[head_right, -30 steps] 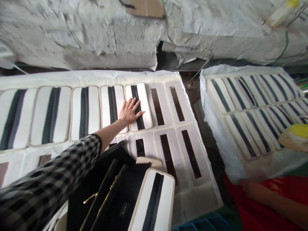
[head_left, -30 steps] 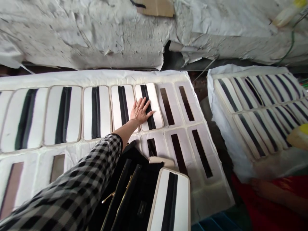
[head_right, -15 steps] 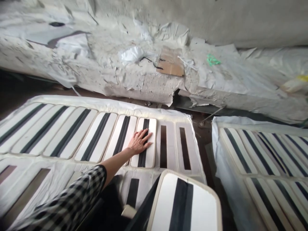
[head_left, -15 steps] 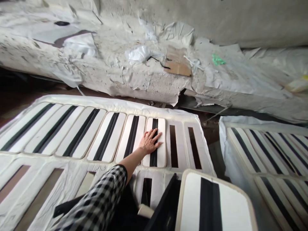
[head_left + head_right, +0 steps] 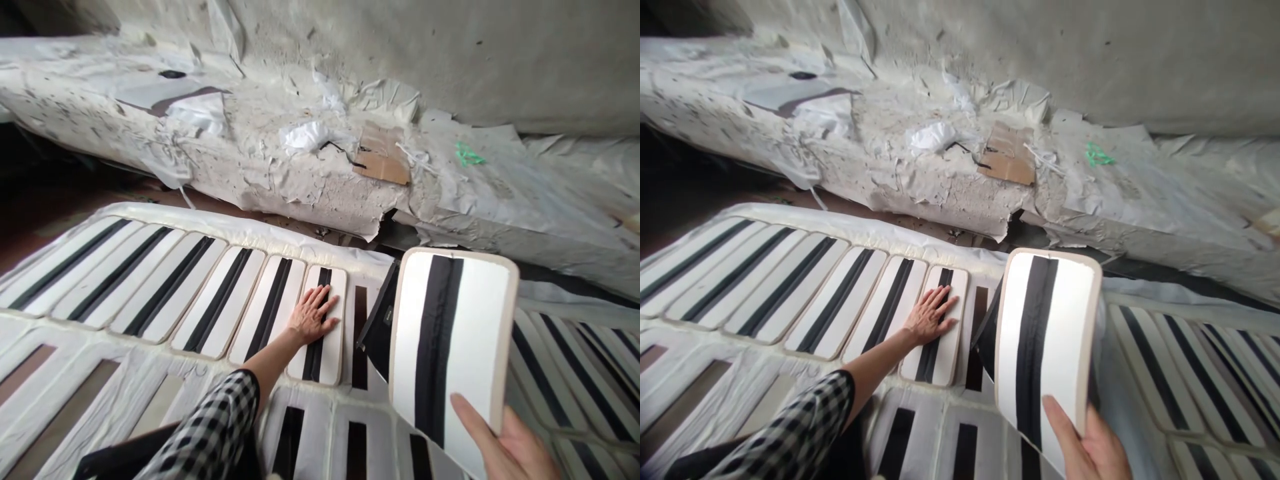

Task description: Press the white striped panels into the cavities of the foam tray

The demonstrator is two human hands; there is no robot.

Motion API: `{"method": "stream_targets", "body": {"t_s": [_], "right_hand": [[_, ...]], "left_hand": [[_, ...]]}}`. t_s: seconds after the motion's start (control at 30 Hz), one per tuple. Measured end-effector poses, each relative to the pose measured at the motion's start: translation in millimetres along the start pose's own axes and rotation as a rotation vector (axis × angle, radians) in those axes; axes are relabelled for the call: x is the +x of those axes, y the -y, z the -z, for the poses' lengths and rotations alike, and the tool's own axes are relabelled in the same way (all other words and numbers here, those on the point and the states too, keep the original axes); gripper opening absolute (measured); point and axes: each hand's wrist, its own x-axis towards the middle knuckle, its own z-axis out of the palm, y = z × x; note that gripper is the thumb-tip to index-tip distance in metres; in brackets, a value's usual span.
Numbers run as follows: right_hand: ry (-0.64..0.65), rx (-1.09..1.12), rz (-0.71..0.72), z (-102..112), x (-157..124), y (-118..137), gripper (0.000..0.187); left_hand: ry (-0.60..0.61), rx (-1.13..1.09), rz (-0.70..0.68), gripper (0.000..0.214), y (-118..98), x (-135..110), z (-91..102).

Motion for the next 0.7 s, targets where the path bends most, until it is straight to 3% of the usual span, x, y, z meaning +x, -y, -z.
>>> {"method": "stream_targets", "body": {"t_s": [0.13,0.4,0.6,0.7], "right_hand": [[0.020,-0.095,0.130,-19.1,17.1,8.0,0.068],[0.294,-0.095,0.226,-57.9,54.7,-30.0,0.060],[0.431,0.280,-0.019,-69.1,97.9,-49.7,0.065],[0.486,0.410,-0.057,-81.4,116.6,-57.7,0.063]], "left_hand": [[-0.006,-0.022,0.011,0.062,0.1,-0.7,0.3],[0.021,-0.049,-0.036,0.058,-2.5,6.1,1.1],[0.020,-0.057,-0.001,0.055,-10.2,17.4,-0.3],[0.030,-0.059,0.003,0.055,-10.8,18.7,-0.3]]}}
